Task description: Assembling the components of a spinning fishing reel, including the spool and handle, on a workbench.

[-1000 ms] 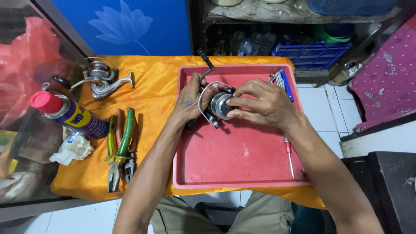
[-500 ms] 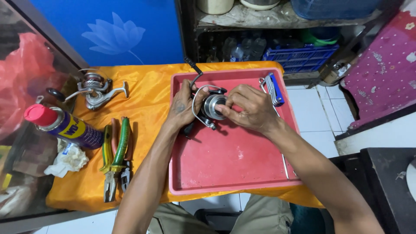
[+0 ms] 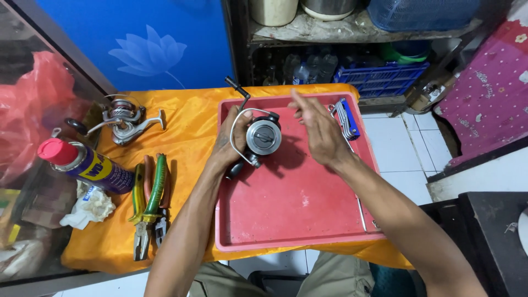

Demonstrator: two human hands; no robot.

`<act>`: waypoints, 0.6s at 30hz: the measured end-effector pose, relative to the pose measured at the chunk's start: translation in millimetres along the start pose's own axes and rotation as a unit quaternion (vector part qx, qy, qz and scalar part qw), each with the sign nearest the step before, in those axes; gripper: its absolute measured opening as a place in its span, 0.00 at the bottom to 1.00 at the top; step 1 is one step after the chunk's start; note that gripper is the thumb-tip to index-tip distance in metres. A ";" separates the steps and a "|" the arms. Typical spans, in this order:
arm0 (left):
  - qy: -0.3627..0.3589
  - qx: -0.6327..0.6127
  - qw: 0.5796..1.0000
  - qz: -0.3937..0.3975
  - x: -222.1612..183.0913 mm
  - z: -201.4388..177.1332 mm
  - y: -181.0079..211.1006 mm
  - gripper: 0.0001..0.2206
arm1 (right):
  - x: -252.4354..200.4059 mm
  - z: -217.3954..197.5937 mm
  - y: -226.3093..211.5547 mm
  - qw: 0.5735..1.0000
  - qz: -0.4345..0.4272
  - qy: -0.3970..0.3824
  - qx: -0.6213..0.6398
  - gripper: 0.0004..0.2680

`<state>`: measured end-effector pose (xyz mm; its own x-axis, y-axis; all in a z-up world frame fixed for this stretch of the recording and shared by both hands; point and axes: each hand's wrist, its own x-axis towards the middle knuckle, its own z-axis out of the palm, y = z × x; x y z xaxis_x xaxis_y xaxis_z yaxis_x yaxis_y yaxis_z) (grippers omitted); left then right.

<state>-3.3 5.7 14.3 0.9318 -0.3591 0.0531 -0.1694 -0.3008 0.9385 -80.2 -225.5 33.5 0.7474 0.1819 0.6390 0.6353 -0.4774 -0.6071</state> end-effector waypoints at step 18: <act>-0.129 -0.382 0.910 0.090 18.4 35.8 -68.7 0.17 | 25.6 27.5 -34.7 0.904 0.411 -0.112 -0.039 0.29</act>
<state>13.9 -11.9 -61.4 0.7874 -0.5679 0.2397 0.0539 0.4509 0.8910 -77.8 -180.7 58.0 0.9868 -0.0962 -0.1300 -0.1617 -0.5878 -0.7927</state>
